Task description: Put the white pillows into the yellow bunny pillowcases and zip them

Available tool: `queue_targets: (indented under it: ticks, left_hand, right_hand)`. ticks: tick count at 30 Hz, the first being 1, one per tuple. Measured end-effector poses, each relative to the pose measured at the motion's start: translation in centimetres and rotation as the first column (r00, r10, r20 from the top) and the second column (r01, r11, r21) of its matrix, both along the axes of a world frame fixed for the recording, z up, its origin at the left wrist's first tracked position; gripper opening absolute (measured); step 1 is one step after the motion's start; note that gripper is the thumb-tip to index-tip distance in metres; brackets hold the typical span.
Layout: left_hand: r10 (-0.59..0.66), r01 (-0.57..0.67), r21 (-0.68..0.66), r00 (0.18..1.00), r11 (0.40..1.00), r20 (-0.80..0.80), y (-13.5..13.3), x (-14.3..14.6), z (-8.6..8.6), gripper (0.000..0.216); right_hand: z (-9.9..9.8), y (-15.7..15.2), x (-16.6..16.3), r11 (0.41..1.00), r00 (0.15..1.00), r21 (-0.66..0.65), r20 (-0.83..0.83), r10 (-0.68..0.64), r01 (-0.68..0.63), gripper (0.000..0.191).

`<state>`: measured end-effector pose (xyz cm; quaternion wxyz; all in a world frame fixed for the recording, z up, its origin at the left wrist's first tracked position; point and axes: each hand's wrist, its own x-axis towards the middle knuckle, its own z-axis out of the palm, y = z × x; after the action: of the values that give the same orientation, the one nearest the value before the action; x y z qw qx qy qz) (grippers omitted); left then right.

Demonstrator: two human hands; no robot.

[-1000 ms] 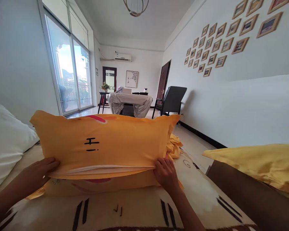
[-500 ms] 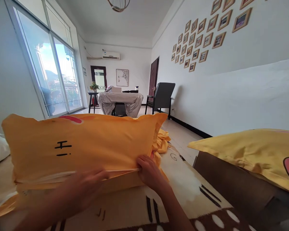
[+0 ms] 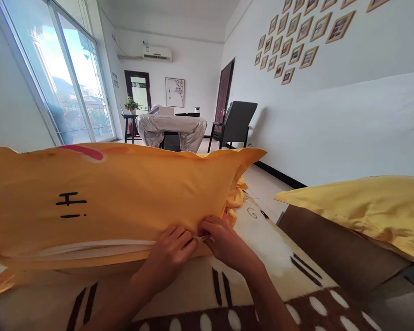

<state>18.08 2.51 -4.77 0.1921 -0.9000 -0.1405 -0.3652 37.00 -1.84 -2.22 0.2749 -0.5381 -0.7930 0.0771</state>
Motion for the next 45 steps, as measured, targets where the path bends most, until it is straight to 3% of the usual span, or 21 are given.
queue_targets:
  ticks: [10,17,27,35,41,45]
  left_hand:
    - [-0.051,0.052,-0.028,0.999,0.998,0.018,0.2,0.1,-0.4,0.01]
    - [-0.021,0.007,0.087,0.986,0.996,0.163,-1.5,1.1,-0.4,0.018]
    - [0.253,-0.236,-0.139,0.96,0.962,0.117,-2.3,1.2,-0.2,0.012]
    - [0.179,-0.171,-0.077,0.976,0.982,0.121,-2.6,1.4,0.3,0.013]
    - [0.205,-0.189,-0.191,0.977,0.963,0.063,-2.4,2.1,-1.1,0.01]
    - [0.245,-0.238,-0.355,0.969,0.904,-0.024,-2.8,2.2,-1.3,0.012]
  right_hand:
    - [1.4,-0.4,1.4,0.98,0.997,-0.198,-0.08,-0.005,-0.011,0.012]
    - [0.9,-0.3,1.9,0.984,0.992,-0.176,-0.119,-0.035,0.013,0.007]
    - [0.7,-0.2,2.0,0.995,0.993,-0.097,-0.116,-0.031,0.019,0.007]
    - [0.9,-0.2,2.7,0.989,0.991,-0.144,-0.131,0.011,-0.03,0.013]
    - [0.7,-0.2,2.4,0.994,0.987,-0.11,-0.161,-0.01,-0.008,0.01]
    - [0.5,-0.5,1.9,1.0,0.99,-0.012,-0.138,-0.005,0.003,0.011]
